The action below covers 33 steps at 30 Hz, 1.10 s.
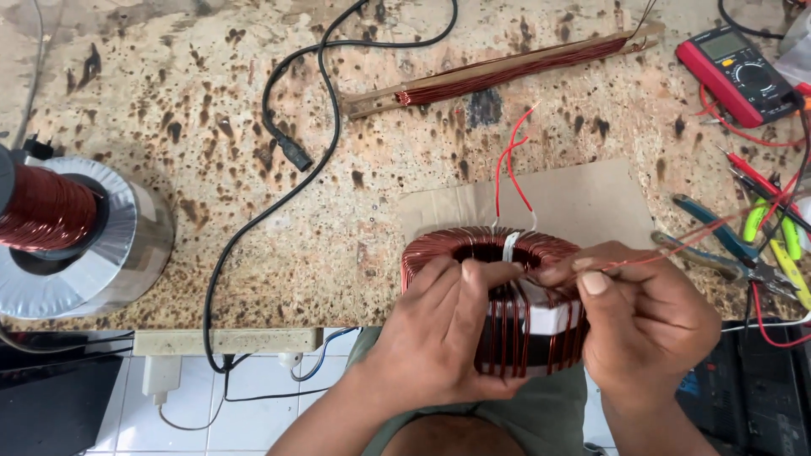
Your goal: The person winds copper wire around a toroidal core, carefully arranging the coils by hand. They pull the wire from a spool, wrap it around the core, and adjust the tension to ensure neat winding.
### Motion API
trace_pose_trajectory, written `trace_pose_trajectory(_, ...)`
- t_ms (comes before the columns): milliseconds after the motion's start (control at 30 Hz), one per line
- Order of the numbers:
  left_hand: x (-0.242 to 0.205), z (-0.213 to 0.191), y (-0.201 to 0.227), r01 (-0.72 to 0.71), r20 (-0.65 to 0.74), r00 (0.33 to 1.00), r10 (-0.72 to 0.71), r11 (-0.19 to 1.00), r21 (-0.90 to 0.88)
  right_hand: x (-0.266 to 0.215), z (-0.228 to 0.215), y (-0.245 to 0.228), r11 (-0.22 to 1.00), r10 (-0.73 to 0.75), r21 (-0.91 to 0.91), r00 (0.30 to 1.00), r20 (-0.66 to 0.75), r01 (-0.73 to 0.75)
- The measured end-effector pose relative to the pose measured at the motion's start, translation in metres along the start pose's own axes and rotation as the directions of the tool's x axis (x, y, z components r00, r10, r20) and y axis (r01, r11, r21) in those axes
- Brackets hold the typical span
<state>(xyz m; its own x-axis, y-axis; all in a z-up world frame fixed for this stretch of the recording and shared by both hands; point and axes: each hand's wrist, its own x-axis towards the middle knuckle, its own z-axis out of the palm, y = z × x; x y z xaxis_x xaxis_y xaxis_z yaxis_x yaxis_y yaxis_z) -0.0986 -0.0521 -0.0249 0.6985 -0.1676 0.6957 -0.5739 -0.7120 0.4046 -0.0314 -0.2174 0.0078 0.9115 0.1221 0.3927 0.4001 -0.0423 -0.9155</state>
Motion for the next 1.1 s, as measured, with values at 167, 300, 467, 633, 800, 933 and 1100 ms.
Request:
trace_pose_trajectory(167, -0.008, -0.001, 0.001, 0.0, 0.005, 1.0, 0.0, 0.999, -0.032, -0.004, 0.002, -0.003, 0.996, 0.078, 0.056, 0.994, -0.082, -0.073)
trace_pose_trajectory(300, -0.009, -0.004, 0.002, 0.016, 0.054, 0.998, -0.015, 1.0, -0.013, -0.004, -0.005, -0.005, 0.995, 0.092, 0.053, 0.995, -0.027, -0.09)
trace_pose_trajectory(467, -0.004, -0.009, 0.0, 0.047, 0.115, 0.992, -0.045, 0.999, -0.018, 0.012, -0.028, 0.001, 0.992, 0.075, -0.104, 0.994, 0.08, -0.067)
trace_pose_trajectory(633, 0.009, -0.014, 0.001, 0.03, 0.163, 0.986, -0.025, 0.999, -0.026, 0.074, -0.035, 0.01, 0.828, -0.474, 0.082, 0.616, 0.629, 0.554)
trace_pose_trajectory(800, 0.009, -0.011, 0.002, 0.049, 0.156, 0.987, -0.047, 0.999, -0.009, 0.038, -0.014, -0.017, 0.793, -0.46, -0.253, 0.817, 0.349, 0.555)
trace_pose_trajectory(933, 0.009, -0.01, 0.0, 0.058, 0.151, 0.987, -0.055, 0.998, -0.017, 0.015, -0.011, -0.034, 0.829, -0.214, -0.463, 0.943, 0.254, 0.313)
trace_pose_trajectory(1100, 0.009, -0.01, 0.001, 0.052, 0.148, 0.988, -0.046, 0.998, -0.037, 0.01, -0.008, -0.031, 0.719, -0.2, -0.612, 0.941, 0.274, 0.331)
